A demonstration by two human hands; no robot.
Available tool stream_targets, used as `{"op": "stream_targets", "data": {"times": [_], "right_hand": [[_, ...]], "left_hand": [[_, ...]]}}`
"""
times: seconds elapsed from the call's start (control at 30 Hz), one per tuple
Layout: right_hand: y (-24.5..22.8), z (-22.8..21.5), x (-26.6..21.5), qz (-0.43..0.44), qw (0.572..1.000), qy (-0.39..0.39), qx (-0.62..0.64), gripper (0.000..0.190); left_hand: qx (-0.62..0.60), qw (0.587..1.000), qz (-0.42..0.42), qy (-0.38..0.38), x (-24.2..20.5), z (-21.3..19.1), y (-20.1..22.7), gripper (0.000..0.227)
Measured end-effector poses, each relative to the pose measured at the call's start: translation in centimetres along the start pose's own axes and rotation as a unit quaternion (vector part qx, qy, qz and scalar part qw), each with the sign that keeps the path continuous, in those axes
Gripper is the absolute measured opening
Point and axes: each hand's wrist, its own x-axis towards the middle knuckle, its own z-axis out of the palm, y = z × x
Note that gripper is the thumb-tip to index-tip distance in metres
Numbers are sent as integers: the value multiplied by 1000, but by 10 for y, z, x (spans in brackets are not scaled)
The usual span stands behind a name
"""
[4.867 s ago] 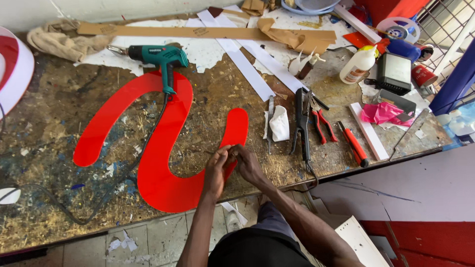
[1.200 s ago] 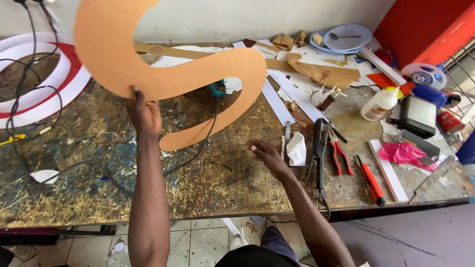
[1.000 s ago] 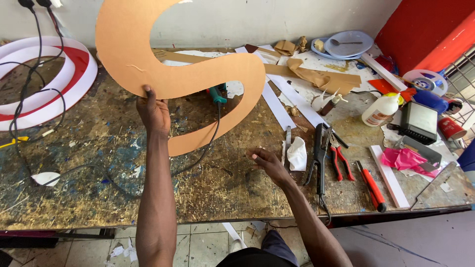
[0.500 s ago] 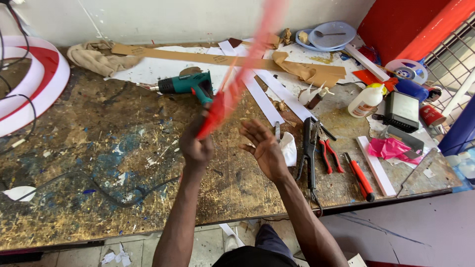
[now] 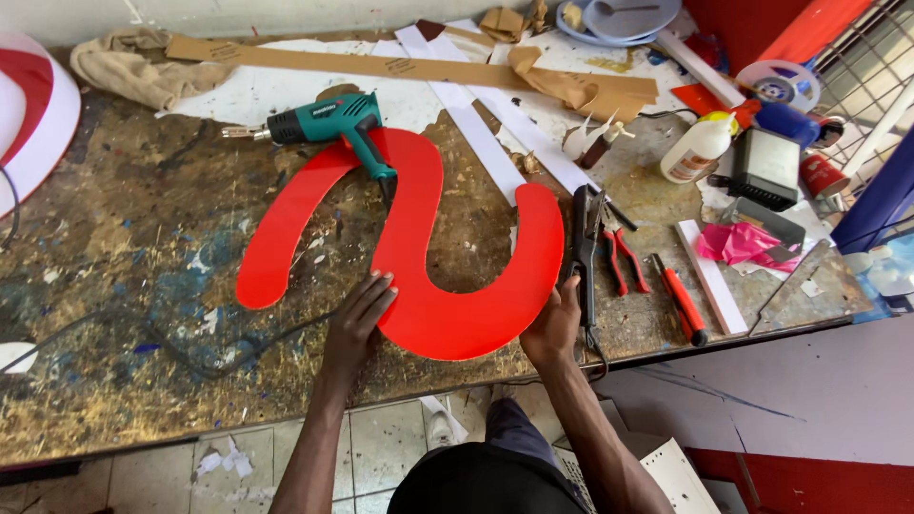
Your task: The person assembles a large letter 'S' sign by applying red vinyl to a cardboard template. They use a heat gun to warm the vinyl and a cloth to smooth it onto the surface, then trim the excess material.
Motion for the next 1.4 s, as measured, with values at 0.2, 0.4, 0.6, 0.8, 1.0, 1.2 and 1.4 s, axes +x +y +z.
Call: {"op": "stream_targets", "data": {"times": [0.2, 0.4, 0.6, 0.8, 1.0, 1.2, 1.4], "right_hand": [[26, -43, 23, -41, 976, 100, -191, 49], [18, -56, 42, -120, 960, 39, -249, 34], [24, -71, 31, -102, 960, 61, -252, 31], [29, -67, 5, -17, 931, 26, -362, 50], [43, -65, 13, 106, 898, -40, -425, 38], [44, -29, 19, -39, 896, -39, -440, 83], [45, -29, 37, 25, 859, -100, -502, 85]], "left_hand": [[9, 955, -266, -134, -36, -6, -9, 59], [129, 939, -287, -143, -10, -2, -30, 44], [-202, 785, -586, 8, 12, -42, -37, 53], [185, 957, -202, 92, 39, -94, -95, 23], [173, 911, -264, 266, 82, -135, -120, 19], [238, 797, -479, 281, 51, -150, -150, 25], [325, 776, -441, 313, -14, -174, -162, 36]]}}
